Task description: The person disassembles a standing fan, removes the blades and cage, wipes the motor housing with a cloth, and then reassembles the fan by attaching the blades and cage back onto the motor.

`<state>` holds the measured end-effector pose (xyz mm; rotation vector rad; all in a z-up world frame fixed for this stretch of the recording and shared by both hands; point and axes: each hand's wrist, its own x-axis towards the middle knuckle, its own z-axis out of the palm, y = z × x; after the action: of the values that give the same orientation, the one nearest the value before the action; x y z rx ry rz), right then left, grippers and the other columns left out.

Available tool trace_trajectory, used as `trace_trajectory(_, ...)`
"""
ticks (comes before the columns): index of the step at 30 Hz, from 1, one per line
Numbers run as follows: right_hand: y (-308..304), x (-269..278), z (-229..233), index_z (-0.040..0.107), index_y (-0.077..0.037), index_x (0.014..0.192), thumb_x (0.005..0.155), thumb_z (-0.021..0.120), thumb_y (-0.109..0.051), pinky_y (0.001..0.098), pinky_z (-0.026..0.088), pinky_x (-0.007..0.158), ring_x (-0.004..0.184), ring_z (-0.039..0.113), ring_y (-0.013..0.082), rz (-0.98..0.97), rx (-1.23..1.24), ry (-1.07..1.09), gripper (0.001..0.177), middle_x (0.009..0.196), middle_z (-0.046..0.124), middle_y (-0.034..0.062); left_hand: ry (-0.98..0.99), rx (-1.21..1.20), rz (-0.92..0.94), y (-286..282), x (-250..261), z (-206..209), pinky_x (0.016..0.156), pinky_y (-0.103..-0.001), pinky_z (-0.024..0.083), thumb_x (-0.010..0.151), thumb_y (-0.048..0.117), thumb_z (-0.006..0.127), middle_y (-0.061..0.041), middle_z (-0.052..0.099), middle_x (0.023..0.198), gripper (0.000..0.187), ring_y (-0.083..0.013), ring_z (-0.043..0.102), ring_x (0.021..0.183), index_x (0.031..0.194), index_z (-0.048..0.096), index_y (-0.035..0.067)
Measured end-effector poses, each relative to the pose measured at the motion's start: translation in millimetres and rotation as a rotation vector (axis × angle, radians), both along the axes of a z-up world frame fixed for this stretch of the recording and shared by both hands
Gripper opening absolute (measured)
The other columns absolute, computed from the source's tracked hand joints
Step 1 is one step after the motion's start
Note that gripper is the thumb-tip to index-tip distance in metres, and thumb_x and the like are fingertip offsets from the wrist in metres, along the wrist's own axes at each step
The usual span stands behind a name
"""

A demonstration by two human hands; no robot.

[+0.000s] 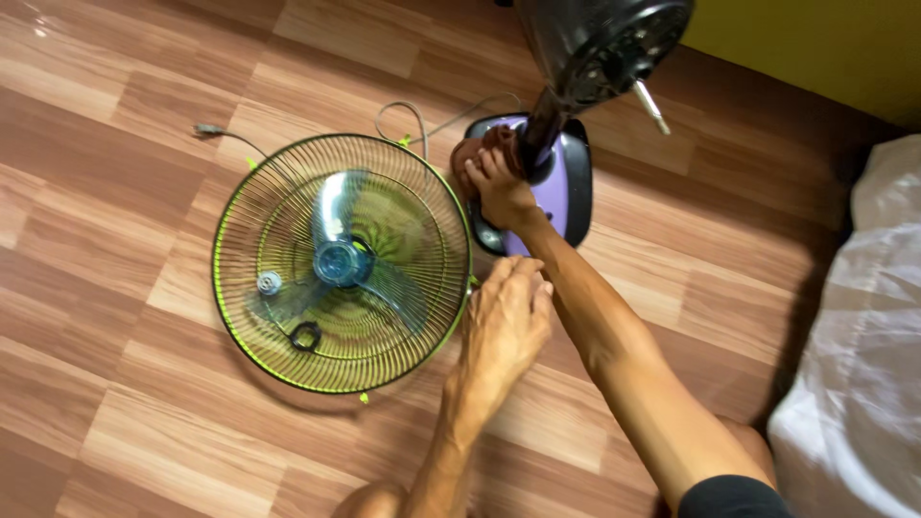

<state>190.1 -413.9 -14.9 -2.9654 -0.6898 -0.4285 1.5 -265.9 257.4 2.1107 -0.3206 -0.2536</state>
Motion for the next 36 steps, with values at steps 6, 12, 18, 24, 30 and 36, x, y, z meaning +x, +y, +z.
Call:
trace_trajectory(6,20,25,2,0.068,-0.017,0.131,0.076,0.067,-0.014,0.0468,0.044,0.095,0.124,0.049,0.0424,-0.126,0.189,-0.017,0.055,0.138,0.054,0.024,0.006,-0.065,0.081,7,15,8,0.09,-0.044,0.055,0.095,0.015,0.057,-0.022,0.066,0.123,0.032,-0.0364,0.07,0.104,0.121,0.063,-0.002)
trace_trajectory(12,-11,-54,40,0.073,-0.02,0.108,0.081,0.073,-0.023,0.0476,0.047,0.1,0.12,0.055,0.0302,0.06,0.375,0.203,0.027,0.115,0.064,0.0028,-0.067,0.02,0.164,-8,54,-29,0.097,-0.049,0.05,0.094,0.02,0.062,-0.028,0.065,0.121,0.038,-0.0437,0.064,0.111,0.125,0.061,-0.002)
trace_trajectory(18,-13,-76,47,0.07,-0.007,0.106,0.071,0.077,-0.026,0.0507,0.045,0.089,0.11,0.054,0.0379,-0.258,0.345,0.215,0.04,0.114,0.058,0.0188,-0.21,-0.023,0.215,-47,158,-83,0.098,-0.048,0.048,0.074,0.025,0.083,-0.032,0.061,0.125,0.076,-0.0445,0.059,0.117,0.135,0.049,-0.006)
trace_trajectory(24,-46,-91,56,0.071,-0.018,0.117,0.073,0.07,-0.022,0.0518,0.046,0.093,0.116,0.056,0.0371,-0.417,0.698,0.302,0.044,0.118,0.059,0.0163,-0.117,-0.517,0.052,-111,212,-112,0.083,-0.043,0.058,0.075,0.029,0.085,-0.018,0.078,0.098,0.04,-0.0358,0.073,0.093,0.103,0.075,0.002)
trace_trajectory(30,-77,-120,60,0.066,-0.025,0.129,0.081,0.067,-0.026,0.0489,0.047,0.101,0.119,0.056,0.0396,-0.462,0.744,0.411,0.048,0.126,0.056,0.0203,-0.718,-0.121,0.172,-118,225,-134,0.078,-0.044,0.059,0.081,0.028,0.078,-0.014,0.077,0.092,0.021,-0.0357,0.073,0.086,0.094,0.076,0.012)
trace_trajectory(36,-85,-159,65,0.051,-0.032,0.148,0.094,0.06,-0.037,0.0535,0.048,0.101,0.12,0.055,0.0397,-0.524,0.617,0.597,0.055,0.13,0.054,0.0226,-0.734,-0.041,0.163,-115,197,-106,0.072,-0.047,0.058,0.078,0.022,0.074,-0.015,0.075,0.089,0.018,-0.0378,0.071,0.082,0.093,0.076,0.012)
